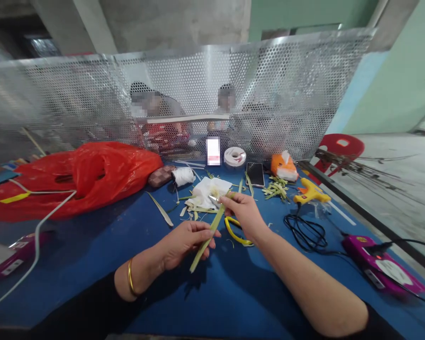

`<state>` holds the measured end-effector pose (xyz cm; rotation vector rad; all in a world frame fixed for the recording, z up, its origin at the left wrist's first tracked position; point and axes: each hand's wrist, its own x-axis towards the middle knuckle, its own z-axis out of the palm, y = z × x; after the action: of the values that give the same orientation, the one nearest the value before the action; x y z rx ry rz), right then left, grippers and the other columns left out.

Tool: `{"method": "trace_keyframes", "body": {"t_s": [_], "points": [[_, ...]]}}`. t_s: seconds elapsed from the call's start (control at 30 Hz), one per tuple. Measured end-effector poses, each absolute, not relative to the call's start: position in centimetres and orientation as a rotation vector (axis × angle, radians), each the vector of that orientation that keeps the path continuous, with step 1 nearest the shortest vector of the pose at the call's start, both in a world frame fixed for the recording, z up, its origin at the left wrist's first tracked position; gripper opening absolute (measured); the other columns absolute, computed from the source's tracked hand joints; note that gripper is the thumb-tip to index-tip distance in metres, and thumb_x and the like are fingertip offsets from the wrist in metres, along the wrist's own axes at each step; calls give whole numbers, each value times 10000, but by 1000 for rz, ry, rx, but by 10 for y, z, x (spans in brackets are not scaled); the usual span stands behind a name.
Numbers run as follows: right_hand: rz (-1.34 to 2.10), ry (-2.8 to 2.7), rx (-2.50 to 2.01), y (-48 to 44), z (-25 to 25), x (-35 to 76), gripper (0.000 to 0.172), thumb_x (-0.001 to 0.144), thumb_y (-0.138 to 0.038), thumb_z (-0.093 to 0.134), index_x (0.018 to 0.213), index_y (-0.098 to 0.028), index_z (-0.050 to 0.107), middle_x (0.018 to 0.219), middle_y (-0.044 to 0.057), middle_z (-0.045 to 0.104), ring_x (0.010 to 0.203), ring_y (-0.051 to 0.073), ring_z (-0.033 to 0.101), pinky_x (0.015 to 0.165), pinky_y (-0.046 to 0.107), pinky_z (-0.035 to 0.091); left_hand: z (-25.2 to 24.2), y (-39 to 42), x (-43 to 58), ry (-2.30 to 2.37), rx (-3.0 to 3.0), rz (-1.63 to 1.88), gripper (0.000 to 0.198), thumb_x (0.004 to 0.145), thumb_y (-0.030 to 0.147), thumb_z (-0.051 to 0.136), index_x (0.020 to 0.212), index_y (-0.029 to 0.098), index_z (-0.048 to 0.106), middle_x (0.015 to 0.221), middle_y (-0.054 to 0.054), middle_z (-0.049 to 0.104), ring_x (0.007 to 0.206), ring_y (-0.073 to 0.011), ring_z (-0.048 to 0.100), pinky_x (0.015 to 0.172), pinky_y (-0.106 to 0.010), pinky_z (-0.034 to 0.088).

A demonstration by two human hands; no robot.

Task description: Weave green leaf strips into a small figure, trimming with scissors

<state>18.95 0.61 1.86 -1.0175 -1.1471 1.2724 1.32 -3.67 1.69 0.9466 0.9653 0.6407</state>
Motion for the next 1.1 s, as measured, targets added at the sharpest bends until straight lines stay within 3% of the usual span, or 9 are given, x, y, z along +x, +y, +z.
{"method": "trace_keyframes", "body": {"t_s": [0.2,0.53,0.83,1.0,1.1], "points": [[1157,-1093,-982,17,29,206,254,621,-381,801,666,-144,719,552,-5,565,493,97,456,481,242,367,15,-34,9,999,1009,635,325,651,394,797,789,104,743,623,-13,619,442,-68,500,471,-219,411],[921,-916,-890,9,51,213,169,621,-328,782,667,-182,711,717,15,621,529,97,465,510,266,385,32,-26,-4,1081,1153,664,340,655,450,762,753,125,749,590,3,584,457,-66,478,494,-210,378],[855,-926,-826,8,51,212,139,647,-306,787,686,-181,739,656,-6,599,529,94,459,531,262,398,35,-27,0,1052,1291,812,370,664,514,700,617,148,663,449,49,465,418,-92,432,508,-245,389],[1091,-935,-865,18,49,207,384,689,-508,753,900,-187,731,838,44,688,717,162,624,630,274,473,32,-13,0,1094,1280,1024,406,677,556,667,676,151,639,498,50,482,443,-93,446,521,-240,383],[1462,-1015,-949,12,41,181,443,684,-568,741,831,-150,722,850,76,709,778,186,653,690,281,493,27,-7,3,1114,1284,1153,367,706,527,650,666,165,608,511,53,487,459,-88,428,526,-231,365]]}}
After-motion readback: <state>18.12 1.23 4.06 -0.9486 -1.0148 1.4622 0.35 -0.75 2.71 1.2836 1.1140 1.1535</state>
